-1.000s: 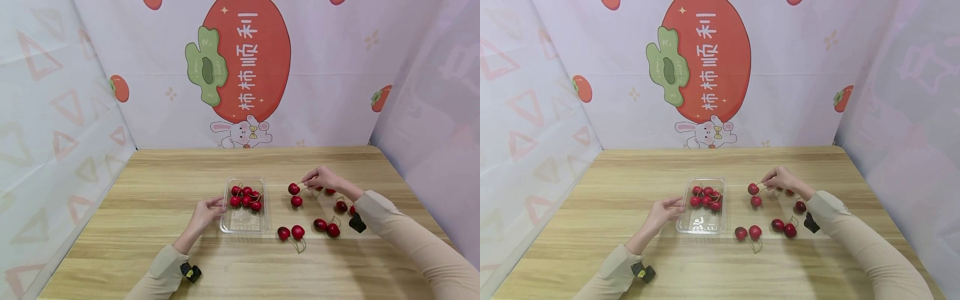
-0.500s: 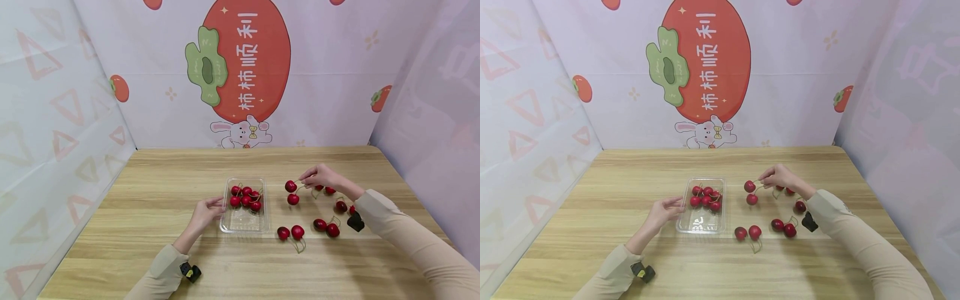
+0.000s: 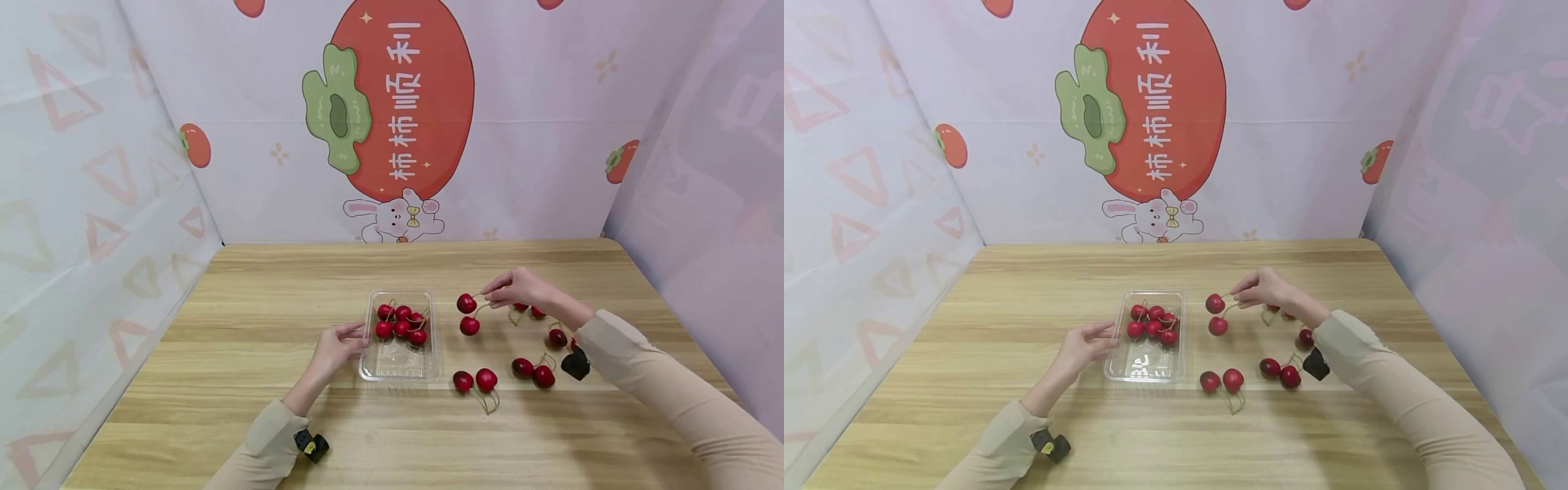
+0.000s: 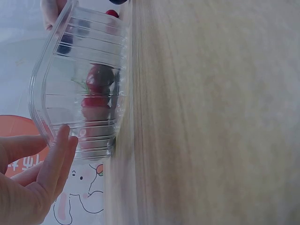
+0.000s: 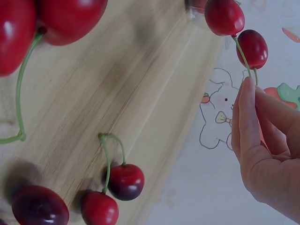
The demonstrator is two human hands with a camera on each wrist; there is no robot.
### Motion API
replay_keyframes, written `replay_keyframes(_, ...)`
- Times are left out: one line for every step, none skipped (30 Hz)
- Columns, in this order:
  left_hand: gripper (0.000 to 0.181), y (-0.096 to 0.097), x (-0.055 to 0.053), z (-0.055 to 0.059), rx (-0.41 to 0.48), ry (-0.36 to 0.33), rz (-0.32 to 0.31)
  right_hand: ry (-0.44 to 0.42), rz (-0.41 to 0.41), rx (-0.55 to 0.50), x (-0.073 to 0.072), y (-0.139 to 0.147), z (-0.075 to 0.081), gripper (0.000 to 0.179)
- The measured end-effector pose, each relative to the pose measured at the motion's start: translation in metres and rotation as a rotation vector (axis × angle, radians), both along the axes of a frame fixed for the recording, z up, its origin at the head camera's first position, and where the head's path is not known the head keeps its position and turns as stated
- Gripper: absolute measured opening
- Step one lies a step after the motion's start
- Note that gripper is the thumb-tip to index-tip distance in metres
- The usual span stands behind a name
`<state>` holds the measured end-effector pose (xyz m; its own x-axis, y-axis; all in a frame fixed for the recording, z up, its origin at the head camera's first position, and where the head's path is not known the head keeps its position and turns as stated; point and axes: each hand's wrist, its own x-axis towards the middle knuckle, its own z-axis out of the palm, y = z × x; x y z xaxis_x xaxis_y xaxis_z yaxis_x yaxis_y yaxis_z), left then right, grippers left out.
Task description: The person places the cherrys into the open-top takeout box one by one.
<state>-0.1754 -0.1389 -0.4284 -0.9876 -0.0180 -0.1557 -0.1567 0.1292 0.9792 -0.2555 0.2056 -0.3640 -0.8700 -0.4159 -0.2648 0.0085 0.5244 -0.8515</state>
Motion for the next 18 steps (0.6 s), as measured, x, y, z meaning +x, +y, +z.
replay_keyframes(0.04,0.0,0.0,0.0,0.001,0.0,0.0,-0.005,-0.001,-0.004,0.001,-0.001,0.001,0.03)
replay_keyframes(0.04,0.0,0.0,0.0,0.0,0.0,0.0,-0.009,-0.003,-0.008,0.001,-0.002,0.001,0.03)
replay_keyframes(0.04,0.0,0.0,0.0,-0.001,0.001,-0.001,-0.011,-0.006,-0.01,0.001,-0.004,0.001,0.029)
replay_keyframes(0.04,0.0,0.0,0.0,-0.002,0.002,-0.003,-0.015,-0.01,-0.012,0.002,-0.005,0.001,0.029)
replay_keyframes(0.04,0.0,0.0,-0.001,-0.001,0.002,-0.005,-0.016,-0.011,-0.016,0.002,-0.006,0.001,0.029)
replay_keyframes(0.04,0.0,0.0,-0.001,0.001,0.004,-0.009,-0.016,-0.011,-0.018,0.002,-0.007,0.001,0.029)
replay_keyframes(0.04,0.0,0.0,-0.001,0.001,0.007,-0.013,-0.019,-0.017,-0.02,0.002,-0.008,0.0,0.028)
replay_keyframes(0.04,-0.001,0.001,-0.001,0.003,0.007,-0.015,-0.018,-0.018,-0.021,0.003,-0.01,0.0,0.028)
replay_keyframes(0.04,-0.001,0.001,-0.001,0.006,0.008,-0.019,-0.023,-0.025,-0.023,0.003,-0.011,0.0,0.028)
replay_keyframes(0.04,-0.001,0.001,-0.001,0.007,0.009,-0.022,-0.026,-0.025,-0.026,0.003,-0.012,0.0,0.028)
replay_keyframes(0.041,-0.001,0.001,-0.001,0.009,0.01,-0.025,-0.033,-0.03,-0.033,0.004,-0.013,0.0,0.028)
replay_keyframes(0.041,-0.001,0.001,-0.001,0.008,0.011,-0.027,-0.039,-0.032,-0.04,0.004,-0.014,0.0,0.028)
replay_keyframes(0.041,-0.001,0.001,-0.001,0.007,0.009,-0.027,-0.047,-0.038,-0.047,0.005,-0.015,0.001,0.029)
replay_keyframes(0.041,-0.001,0.002,0.0,0.006,0.007,-0.027,-0.052,-0.037,-0.056,0.006,-0.016,0.001,0.029)
replay_keyframes(0.041,-0.001,0.002,0.0,0.003,0.007,-0.029,-0.062,-0.041,-0.068,0.006,-0.017,0.001,0.029)
replay_keyframes(0.041,-0.001,0.002,0.001,-0.001,0.007,-0.029,-0.069,-0.041,-0.079,0.007,-0.018,0.001,0.03)
replay_keyframes(0.041,-0.001,0.002,0.001,-0.004,0.006,-0.029,-0.077,-0.046,-0.089,0.007,-0.02,0.002,0.03)
replay_keyframes(0.041,-0.001,0.002,0.001,-0.006,0.005,-0.029,-0.08,-0.048,-0.097,0.007,-0.021,0.001,0.031)
